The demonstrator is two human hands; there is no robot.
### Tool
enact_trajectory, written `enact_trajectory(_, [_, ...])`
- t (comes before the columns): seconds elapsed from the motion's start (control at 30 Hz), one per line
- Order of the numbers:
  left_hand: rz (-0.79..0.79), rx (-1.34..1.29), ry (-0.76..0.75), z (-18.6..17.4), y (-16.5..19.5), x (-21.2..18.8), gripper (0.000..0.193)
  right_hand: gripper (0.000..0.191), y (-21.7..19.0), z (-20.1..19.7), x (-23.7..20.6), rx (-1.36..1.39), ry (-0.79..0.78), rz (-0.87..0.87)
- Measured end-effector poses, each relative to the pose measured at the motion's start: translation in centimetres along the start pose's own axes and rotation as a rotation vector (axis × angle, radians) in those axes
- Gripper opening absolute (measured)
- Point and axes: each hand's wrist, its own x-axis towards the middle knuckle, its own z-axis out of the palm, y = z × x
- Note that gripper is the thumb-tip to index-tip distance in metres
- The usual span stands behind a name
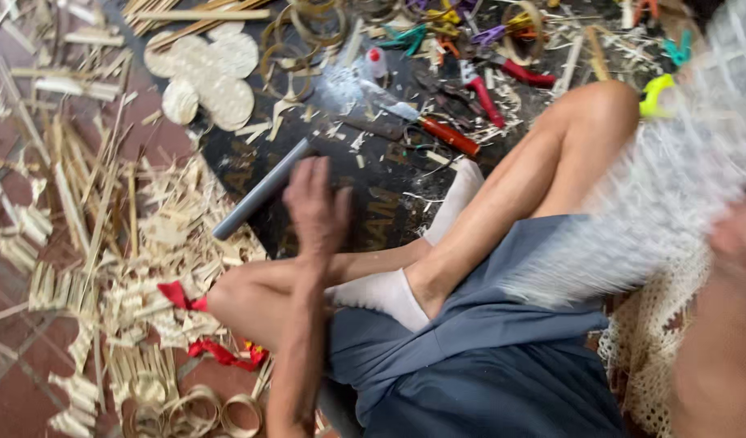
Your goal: The person sits on the floor assembling small woven bamboo baskets. They fit a woven perforated bamboo panel around a bamboo rim, press and tuck the edges to secure it, apply glue from a squeeze bottle to the joint, press the panel and rim together, then set the finished basket aside and pick up another bamboo ring to start the next one.
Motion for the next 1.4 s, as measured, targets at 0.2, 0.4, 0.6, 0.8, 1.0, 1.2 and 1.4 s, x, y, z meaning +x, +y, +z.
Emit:
enact_trajectory(0.2, [-0.472,-1.073,-0.206,4.2,5.0,-1.2,0.08,0.039,16.1,17.3,-2.3,0.074,-0.465,0.442])
enact_trajectory(0.4, [-0.612,-1.927,0.631,4.4,3.0,-2.5,0.015,0.029,23.9,21.0,-11.1,0.003,-0.612,0.735])
enact_trajectory(0.6, [-0.721,-1.973,0.662,-0.8,1.5,-3.2,0.037,0.014,26.7,21.1,-10.6,-0.184,-0.668,0.718])
enact_trajectory(0.8, [-0.792,-1.927,0.694,-1.4,0.3,-3.8,0.037,0.016,29.1,21.4,-10.7,-0.112,-0.734,0.744])
enact_trajectory(1.0, [-0.927,-1.728,0.688,-0.2,-1.3,-5.1,0.03,0.027,29.4,18.6,-4.8,-0.602,-0.947,0.559])
enact_trajectory(1.2, [-0.884,-0.964,0.09,-11.5,-2.8,-6.9,0.04,0.041,26.2,18.8,0.5,-0.548,-0.903,0.541])
enact_trajectory(1.4, [-0.472,-0.918,-0.998,-14.9,-4.8,-7.5,0.049,0.044,25.5,20.9,-1.7,-0.149,-0.973,0.875])
